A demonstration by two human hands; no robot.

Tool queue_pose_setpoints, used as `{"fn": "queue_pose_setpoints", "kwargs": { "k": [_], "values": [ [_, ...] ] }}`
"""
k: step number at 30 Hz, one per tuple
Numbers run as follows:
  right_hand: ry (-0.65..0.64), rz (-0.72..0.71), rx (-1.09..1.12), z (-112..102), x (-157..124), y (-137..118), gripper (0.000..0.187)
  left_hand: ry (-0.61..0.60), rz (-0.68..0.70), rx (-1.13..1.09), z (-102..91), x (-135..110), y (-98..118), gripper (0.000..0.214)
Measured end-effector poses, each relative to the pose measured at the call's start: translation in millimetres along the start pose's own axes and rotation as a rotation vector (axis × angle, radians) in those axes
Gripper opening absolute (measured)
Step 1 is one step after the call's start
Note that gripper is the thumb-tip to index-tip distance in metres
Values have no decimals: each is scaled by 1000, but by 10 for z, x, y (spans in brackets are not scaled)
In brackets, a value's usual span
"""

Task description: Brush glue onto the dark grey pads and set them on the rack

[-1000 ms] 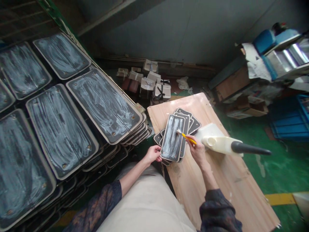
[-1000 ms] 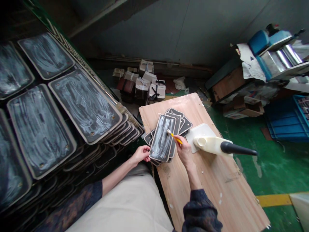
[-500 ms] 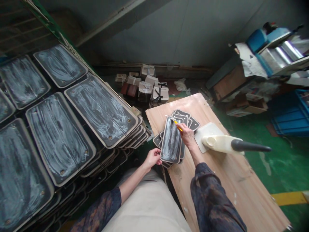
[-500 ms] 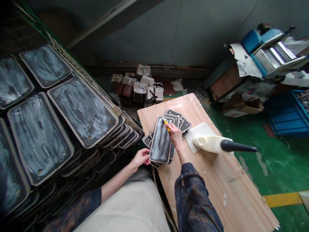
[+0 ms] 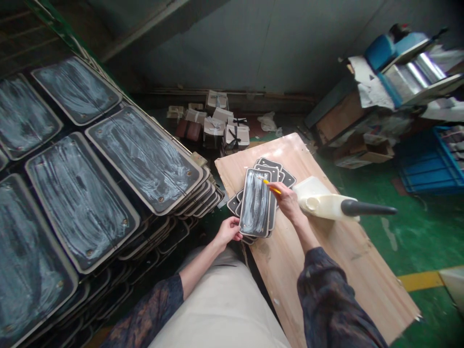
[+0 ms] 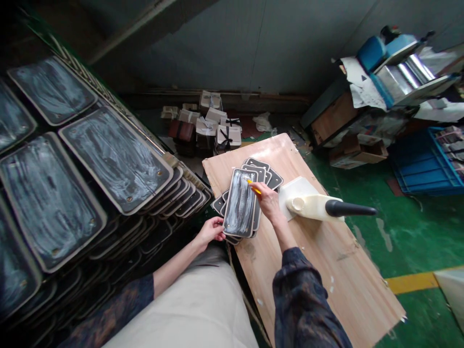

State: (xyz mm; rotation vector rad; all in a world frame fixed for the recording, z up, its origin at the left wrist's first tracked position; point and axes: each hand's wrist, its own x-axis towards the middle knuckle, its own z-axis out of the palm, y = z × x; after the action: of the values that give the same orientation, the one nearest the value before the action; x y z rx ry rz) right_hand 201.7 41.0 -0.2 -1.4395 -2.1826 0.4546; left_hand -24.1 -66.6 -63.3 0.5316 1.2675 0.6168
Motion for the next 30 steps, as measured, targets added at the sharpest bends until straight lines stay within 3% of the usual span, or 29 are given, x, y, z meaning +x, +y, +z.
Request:
{"fn": "queue_pose_setpoints", "kwargs": {
  "k": [5, 11, 15, 21, 30],
  "values": [
    [-19, -31, -184, 270, 284, 189, 21, 15, 4, -4, 21, -11, -7, 20],
    [-19, 24, -255, 320, 178, 314, 23, 20, -2, -39, 32, -16, -37, 21],
    [-77, 16, -208, 239, -101, 175, 22, 1, -13, -59, 27, -20, -53, 21],
    [-182, 35, -147, 26, -748, -243, 26, -46, -30, -81, 27, -23, -51, 19],
    [-288, 210, 100, -79, -1537, -690, 24, -99, -60, -85, 77, -2, -81, 11]
  ]
}}
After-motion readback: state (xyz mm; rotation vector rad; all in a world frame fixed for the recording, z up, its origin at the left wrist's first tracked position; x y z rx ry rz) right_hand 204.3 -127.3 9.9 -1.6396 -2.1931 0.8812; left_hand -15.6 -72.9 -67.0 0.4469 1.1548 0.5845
